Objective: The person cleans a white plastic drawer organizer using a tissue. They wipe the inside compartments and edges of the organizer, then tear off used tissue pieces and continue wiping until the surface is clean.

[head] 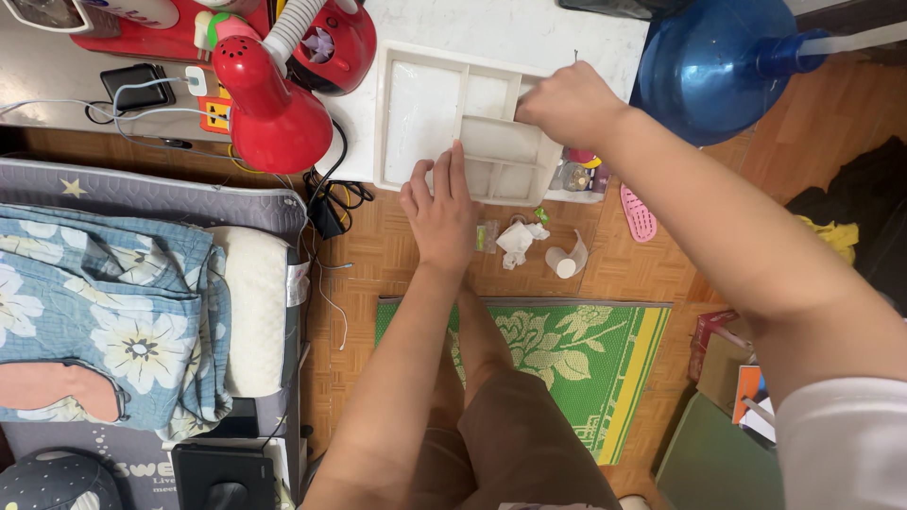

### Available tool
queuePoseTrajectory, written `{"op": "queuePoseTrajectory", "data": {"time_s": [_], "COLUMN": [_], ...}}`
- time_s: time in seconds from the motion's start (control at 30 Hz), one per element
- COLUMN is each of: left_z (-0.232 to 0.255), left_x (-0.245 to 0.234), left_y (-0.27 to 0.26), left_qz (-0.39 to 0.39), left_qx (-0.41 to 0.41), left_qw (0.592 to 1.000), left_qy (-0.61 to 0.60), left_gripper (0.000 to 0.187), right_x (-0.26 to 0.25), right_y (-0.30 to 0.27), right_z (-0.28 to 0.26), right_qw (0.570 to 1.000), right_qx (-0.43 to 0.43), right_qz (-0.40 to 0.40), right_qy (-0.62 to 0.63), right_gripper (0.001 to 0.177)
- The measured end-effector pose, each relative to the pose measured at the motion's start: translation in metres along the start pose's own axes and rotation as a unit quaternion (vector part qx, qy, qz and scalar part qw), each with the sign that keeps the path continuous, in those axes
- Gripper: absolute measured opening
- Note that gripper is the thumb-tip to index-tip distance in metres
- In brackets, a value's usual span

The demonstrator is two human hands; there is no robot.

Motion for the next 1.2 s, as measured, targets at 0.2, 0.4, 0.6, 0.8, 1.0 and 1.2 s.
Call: {"op": "queuePoseTrajectory", "data": {"time_s": [0.2,0.4,0.6,0.8,1.0,1.2], "left_z": [0.002,0.0,0.003,0.003,0.004,0.004], "left_x": [0.0,-0.001,0.001,-0.003,0.002,0.0], "left_y": [0.001,0.0,0.003,0.005,0.003,0.003], "left_qz": [-0.003,0.013,0.023,0.03,0.041,0.04], "left_qx": [-0.001,-0.003,-0.011,0.006,0.023,0.034], "left_qw": [1.0,1.0,1.0,0.999,0.999,0.998], "left_qy": [0.01,-0.001,-0.007,-0.03,0.009,0.02], "left_gripper": [0.09,0.088,0.085,0.085,0.08,0.076], "right_x": [0.004,-0.053,-0.071,-0.039,0.009,0.02], "right_y": [-0.004,-0.048,-0.114,-0.084,-0.053,-0.051], "right_z": [0.006,0.033,0.005,-0.031,-0.026,-0.01], "right_qw": [0.998,0.967,0.91,0.943,0.965,0.937], "right_qx": [-0.023,0.067,0.15,0.169,0.206,0.304], "right_qz": [-0.051,0.156,0.244,0.25,0.148,0.126], "right_qy": [-0.043,0.187,0.299,0.142,0.061,0.117], "right_gripper": [0.021,0.016,0.018,0.029,0.03,0.023]}}
Point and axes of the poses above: each hand's wrist, its own y-axis towards the middle knuckle, its own x-axis out of the palm, z = x × y, the point moved 10 cm from there along y, towards the middle knuckle, and after that the axes turned 8 degrees about x, right-handed, at the moved point
